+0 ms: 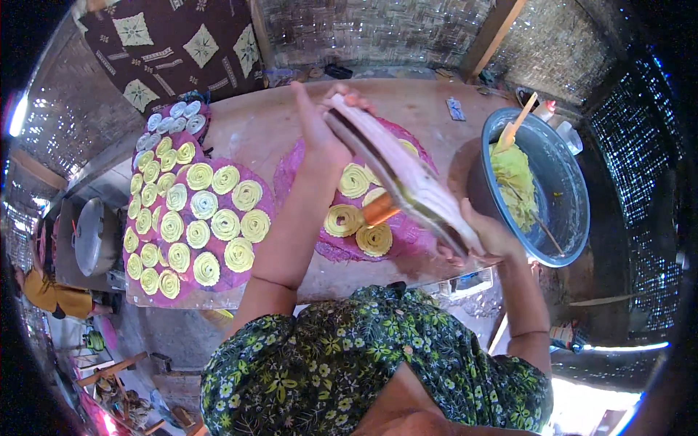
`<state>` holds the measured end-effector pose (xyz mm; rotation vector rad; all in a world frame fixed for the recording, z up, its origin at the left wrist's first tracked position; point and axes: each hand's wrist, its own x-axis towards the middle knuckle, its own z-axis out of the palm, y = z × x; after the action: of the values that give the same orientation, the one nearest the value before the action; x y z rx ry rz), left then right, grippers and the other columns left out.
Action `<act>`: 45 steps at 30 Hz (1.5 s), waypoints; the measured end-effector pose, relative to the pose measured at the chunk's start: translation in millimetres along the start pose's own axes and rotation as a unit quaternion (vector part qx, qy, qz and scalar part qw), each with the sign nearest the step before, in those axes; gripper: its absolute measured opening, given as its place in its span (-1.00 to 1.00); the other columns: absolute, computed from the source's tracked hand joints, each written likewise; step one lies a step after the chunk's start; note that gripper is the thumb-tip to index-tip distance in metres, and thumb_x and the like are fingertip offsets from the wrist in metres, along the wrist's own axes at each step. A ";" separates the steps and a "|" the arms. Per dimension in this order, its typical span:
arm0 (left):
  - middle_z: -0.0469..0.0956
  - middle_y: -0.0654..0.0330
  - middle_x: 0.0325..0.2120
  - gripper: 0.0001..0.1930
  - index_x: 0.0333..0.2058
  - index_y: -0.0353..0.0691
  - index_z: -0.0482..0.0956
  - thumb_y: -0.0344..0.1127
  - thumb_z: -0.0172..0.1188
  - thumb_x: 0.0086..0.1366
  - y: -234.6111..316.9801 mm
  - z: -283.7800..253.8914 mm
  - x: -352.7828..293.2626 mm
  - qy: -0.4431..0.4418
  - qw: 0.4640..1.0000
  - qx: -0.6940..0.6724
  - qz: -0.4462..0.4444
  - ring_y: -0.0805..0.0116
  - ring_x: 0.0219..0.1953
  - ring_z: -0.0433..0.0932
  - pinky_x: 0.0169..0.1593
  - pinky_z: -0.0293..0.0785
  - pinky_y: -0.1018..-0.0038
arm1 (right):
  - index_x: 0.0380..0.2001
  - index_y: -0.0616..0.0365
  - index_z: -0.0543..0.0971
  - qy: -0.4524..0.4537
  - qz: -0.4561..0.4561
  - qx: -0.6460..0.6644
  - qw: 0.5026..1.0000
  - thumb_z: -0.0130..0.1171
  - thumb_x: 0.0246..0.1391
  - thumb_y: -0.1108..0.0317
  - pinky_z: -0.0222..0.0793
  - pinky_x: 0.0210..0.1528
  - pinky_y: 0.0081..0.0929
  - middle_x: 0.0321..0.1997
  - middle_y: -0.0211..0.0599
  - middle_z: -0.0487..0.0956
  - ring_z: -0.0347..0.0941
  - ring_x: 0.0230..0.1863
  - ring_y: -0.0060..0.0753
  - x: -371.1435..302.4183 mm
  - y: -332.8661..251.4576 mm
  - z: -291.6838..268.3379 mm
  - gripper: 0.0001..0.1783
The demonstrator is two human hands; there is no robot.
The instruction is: The person uses a piping bag to squeeze yellow dough onto a pink mat, forming spiral shapes. They repeatedly scoop dough from a metal bowl into the bag and pipe it onto the mat, arranging the spirals in rows.
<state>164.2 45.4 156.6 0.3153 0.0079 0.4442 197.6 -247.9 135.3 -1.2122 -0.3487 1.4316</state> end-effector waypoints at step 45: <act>0.21 0.40 -0.80 -0.65 -0.70 -0.03 0.27 -0.03 -0.12 0.19 -93.9 -84.1 58.0 -0.082 0.955 -0.233 -0.163 0.54 -0.72 0.19 -0.56 0.20 0.53 | -0.10 0.18 0.45 0.137 -0.083 0.116 0.980 -0.35 0.16 -0.30 0.45 -0.53 -0.45 -0.48 -0.35 0.52 0.47 -0.57 -0.45 12.9 44.5 -39.4 -0.26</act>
<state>249.8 14.7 51.7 -0.1174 -0.2019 0.0823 207.4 -265.9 78.1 -1.1420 -0.0870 1.1114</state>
